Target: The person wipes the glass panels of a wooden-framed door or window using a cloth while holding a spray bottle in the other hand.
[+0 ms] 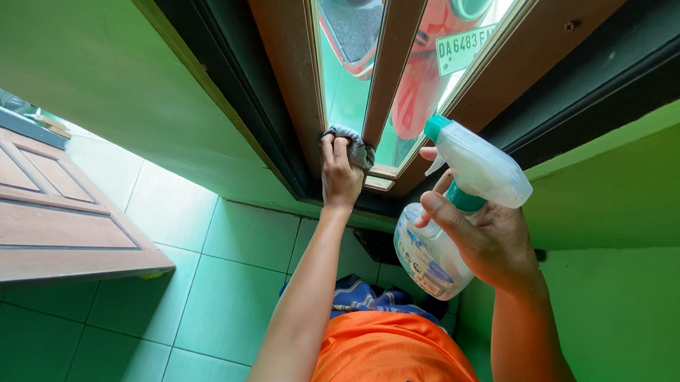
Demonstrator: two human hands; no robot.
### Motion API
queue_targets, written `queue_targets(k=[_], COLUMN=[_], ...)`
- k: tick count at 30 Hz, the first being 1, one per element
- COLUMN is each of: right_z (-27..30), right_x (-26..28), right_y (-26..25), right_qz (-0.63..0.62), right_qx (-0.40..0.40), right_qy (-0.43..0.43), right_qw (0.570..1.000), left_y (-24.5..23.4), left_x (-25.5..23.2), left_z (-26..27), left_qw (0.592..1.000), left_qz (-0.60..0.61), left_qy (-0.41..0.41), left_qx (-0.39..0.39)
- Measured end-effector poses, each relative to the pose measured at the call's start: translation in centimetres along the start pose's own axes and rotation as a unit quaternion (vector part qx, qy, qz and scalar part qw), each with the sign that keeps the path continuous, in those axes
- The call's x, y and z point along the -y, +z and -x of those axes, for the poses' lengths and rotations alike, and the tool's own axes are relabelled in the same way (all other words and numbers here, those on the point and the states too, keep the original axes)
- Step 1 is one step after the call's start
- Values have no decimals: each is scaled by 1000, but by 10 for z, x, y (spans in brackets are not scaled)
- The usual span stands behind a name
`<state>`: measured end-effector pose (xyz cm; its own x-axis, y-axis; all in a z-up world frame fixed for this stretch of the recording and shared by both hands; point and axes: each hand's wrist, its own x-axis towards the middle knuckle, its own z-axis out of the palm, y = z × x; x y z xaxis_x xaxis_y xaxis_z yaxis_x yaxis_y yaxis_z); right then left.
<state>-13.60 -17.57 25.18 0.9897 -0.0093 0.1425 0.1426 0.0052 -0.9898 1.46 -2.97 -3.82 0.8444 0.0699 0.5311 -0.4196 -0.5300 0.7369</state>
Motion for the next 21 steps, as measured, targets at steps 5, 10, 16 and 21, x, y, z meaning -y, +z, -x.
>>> queue_targets(k=[5,10,16,21], right_z=[9,14,11,3], right_x=[6,3,5,-5], right_y=[-2,-4,-1,-7], right_qz=[-7,-14,8,-24], right_qx=[-11,2,-31,-5], right_qy=[-20,-23,-12,-13], right_qw=[1000,1000,999,1000], left_y=[-40,-89,-112,-90], left_x=[-69,-161,-209,-178], left_z=[-25,-114,-179,-138], left_qw=[998,976,963,981], left_qz=[-24,44,92,48], left_qy=[22,150,203,135], left_qx=[-47,-151,-150,-128])
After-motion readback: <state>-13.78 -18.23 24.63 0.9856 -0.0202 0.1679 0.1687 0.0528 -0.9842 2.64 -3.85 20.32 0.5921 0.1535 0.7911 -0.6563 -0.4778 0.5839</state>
